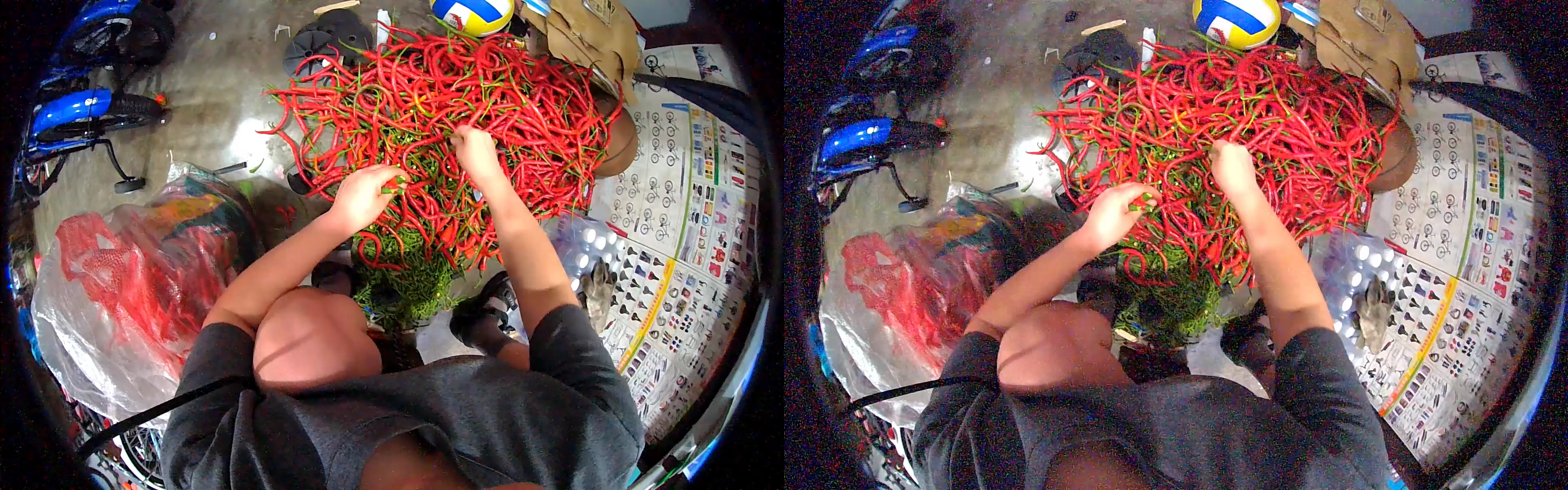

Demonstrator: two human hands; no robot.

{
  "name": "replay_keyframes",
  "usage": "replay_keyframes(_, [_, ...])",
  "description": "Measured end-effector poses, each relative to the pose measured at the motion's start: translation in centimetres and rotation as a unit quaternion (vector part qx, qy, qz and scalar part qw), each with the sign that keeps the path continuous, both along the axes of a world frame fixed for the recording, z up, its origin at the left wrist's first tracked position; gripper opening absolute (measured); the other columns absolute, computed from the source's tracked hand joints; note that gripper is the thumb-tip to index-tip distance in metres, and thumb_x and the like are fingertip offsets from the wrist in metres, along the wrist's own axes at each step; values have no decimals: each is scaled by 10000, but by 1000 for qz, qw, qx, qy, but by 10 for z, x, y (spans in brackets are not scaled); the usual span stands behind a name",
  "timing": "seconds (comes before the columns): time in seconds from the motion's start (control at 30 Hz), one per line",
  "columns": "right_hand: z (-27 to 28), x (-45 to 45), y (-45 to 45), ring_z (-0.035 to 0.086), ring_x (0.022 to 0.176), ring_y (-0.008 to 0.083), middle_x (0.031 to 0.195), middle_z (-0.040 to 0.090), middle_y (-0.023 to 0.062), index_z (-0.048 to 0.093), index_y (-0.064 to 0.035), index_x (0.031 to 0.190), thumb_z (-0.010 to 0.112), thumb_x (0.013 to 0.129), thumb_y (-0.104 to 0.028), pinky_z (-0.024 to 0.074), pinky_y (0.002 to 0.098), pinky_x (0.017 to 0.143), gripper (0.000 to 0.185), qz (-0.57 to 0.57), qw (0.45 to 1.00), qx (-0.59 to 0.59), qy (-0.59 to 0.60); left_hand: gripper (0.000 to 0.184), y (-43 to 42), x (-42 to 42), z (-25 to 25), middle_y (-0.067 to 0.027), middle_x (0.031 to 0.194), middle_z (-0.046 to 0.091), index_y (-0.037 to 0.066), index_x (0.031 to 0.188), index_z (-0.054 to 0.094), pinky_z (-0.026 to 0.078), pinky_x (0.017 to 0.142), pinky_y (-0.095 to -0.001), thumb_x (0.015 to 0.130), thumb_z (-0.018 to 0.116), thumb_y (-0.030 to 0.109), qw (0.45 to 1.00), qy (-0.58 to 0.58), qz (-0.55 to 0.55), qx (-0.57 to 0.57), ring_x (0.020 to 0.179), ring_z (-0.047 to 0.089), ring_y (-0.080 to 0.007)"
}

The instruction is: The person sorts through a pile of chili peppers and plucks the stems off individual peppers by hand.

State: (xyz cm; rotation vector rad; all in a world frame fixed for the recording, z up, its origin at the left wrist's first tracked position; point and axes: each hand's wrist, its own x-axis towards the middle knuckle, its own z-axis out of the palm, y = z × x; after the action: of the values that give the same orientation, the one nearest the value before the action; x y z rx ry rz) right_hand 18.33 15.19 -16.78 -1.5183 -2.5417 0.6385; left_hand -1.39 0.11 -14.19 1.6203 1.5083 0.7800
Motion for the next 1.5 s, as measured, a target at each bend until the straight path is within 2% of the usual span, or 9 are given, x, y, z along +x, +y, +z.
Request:
replay_keyframes(0.2, [70,-6,-72,560,609,122,741,601,78,578,-14,979,538,805,-14,472,264,580,179,-17,974,-113,196,426,2,8,29,-96,1024,572,126,1069,575,465,768,-370,675,569,-36,998,3,54,41,939,557,-285])
replay_keyframes(0.3, [102,-14,-105,587,637,187,764,596,114,576,-21,935,549,793,-4,477,298,604,146,-12,932,-259,255,453,2,13,36,-94,1020,571,116,1071,575,464,795,-366,661,544,-72,993,-10,60,104,952,554,-282])
replay_keyframes(0.5, [100,-6,-119,529,564,87,663,586,39,549,-27,960,544,834,-78,439,243,516,136,-164,877,-344,292,356,-5,6,27,-96,922,601,83,959,595,464,791,-368,645,536,-74,996,-46,-33,70,915,569,-295])
replay_keyframes(0.83, [115,-5,-124,598,730,329,777,608,153,604,-12,838,618,786,-160,478,390,650,157,-47,986,-106,119,335,-7,9,24,-121,958,626,65,1013,614,465,820,-320,703,590,-59,997,-80,-8,0,924,604,-253])
replay_keyframes(1.03, [114,-6,-114,588,742,304,783,581,142,594,-21,847,571,800,-85,474,370,656,83,79,982,-72,154,239,-7,7,17,-83,908,634,16,1030,590,466,765,-274,792,582,-8,983,-170,5,-64,854,596,-145])
replay_keyframes(1.1, [114,-7,-110,583,742,285,784,575,134,591,-17,852,577,797,-85,469,356,663,88,105,959,-130,228,213,-9,5,11,-45,841,611,-12,1040,564,460,712,-246,833,567,33,916,-343,-14,-207,778,560,-90])
replay_keyframes(1.23, [106,-1,-99,570,747,228,783,564,110,587,-7,883,605,782,-94,454,323,684,134,46,932,-170,316,211,-9,4,9,-24,825,599,-9,1050,552,455,693,-235,850,554,58,906,-350,22,-237,732,548,-78])
replay_keyframes(1.3, [108,3,-91,576,796,221,835,585,105,578,-13,956,626,770,-121,458,330,702,220,-22,967,-102,231,207,-8,5,11,-16,835,609,-3,1038,563,455,699,-241,838,557,48,913,-334,22,-233,735,553,-87])
replay_keyframes(1.5, [100,-9,-103,571,814,297,830,595,135,597,-22,882,631,734,-109,458,375,731,175,111,968,-120,191,145,-6,12,16,-88,728,627,4,920,594,463,656,-293,798,580,81,966,-175,-96,-165,690,600,-155])
